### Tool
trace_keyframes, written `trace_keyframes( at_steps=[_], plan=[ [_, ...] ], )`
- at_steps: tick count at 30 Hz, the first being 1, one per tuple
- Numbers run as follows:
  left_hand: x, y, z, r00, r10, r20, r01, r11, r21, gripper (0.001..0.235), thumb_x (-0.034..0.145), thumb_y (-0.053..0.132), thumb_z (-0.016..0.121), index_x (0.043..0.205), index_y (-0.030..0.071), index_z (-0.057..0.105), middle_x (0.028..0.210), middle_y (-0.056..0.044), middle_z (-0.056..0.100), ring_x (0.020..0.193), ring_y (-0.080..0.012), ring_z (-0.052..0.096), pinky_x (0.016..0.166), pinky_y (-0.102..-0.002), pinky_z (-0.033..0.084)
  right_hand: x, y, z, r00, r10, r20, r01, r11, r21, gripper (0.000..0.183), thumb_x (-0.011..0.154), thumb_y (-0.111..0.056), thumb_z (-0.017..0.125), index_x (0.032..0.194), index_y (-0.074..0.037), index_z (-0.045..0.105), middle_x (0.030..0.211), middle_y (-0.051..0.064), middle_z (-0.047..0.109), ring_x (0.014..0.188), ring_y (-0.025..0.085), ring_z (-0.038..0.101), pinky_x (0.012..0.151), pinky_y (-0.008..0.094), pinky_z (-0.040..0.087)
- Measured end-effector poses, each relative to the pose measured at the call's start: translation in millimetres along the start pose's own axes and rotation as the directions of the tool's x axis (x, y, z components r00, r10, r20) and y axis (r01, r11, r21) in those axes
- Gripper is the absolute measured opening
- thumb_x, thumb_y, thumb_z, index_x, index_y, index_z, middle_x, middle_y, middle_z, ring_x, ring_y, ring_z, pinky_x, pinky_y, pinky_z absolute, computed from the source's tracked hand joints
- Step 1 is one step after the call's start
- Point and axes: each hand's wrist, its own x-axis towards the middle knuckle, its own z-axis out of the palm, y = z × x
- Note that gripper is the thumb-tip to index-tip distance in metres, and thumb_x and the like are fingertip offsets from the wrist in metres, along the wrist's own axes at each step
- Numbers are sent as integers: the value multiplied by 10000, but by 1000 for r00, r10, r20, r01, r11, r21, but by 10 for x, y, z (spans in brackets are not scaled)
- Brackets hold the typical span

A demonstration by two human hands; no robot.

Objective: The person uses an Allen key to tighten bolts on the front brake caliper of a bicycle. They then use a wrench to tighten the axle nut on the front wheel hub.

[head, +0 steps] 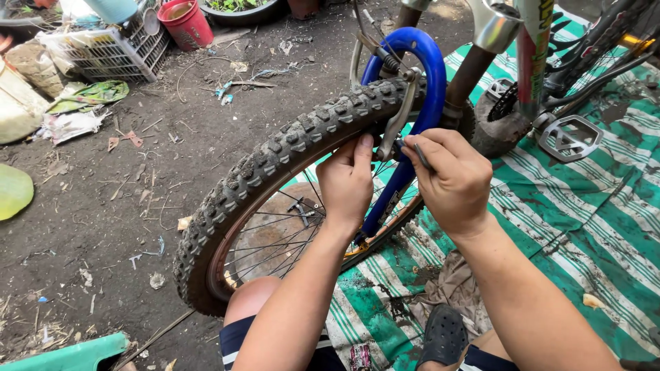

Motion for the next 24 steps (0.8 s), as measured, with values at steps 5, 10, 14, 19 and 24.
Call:
trace_keyframes(
  at_steps=[5, 10, 14, 19, 24],
  plan=[
    [18, 109, -11, 1000, 21, -3, -21, 1000, 1, 410, 1129, 271, 677, 773, 102, 788, 511, -68, 635, 578, -80, 540, 546, -330, 496, 3, 40, 33, 999, -27, -18, 27, 999, -34, 53, 1083, -113, 904, 1097, -63, 897, 980, 70, 752, 791, 292, 752, 663, 407, 618],
    [24, 194, -23, 999, 30, -12, -30, 999, 15, 413, 1116, 276, 683, 748, 104, 756, 492, -74, 591, 573, -84, 516, 536, -347, 481, -14, 51, 71, 999, -25, -32, 24, 1000, -9, 77, 1095, -123, 901, 1102, -46, 899, 952, 80, 687, 734, 316, 725, 630, 419, 600],
    [48, 156, 1, 999, 40, -14, -40, 999, 25, 427, 1115, 289, 680, 733, 109, 742, 479, -76, 571, 536, -105, 505, 529, -350, 470, -13, 82, 74, 999, -26, -30, 26, 1000, -10, 122, 1116, -161, 891, 1113, -40, 897, 951, 83, 686, 718, 316, 720, 626, 418, 595],
    [47, 135, 15, 999, 42, -20, -42, 999, 27, 429, 1110, 293, 683, 726, 106, 734, 462, -78, 547, 515, -117, 505, 522, -350, 460, -49, 122, 71, 1000, -27, -17, 26, 1000, -17, 156, 1099, -179, 911, 1136, -28, 892, 950, 80, 665, 703, 317, 712, 625, 403, 598],
    [43, 164, 16, 999, 33, -27, -33, 999, 6, 419, 1111, 279, 684, 732, 111, 737, 458, -58, 550, 508, -111, 494, 517, -335, 454, -65, 111, 64, 1000, -4, -2, 4, 1000, -11, 114, 1031, -57, 916, 1143, -47, 899, 955, 67, 662, 717, 311, 720, 595, 398, 590]
  ],
)
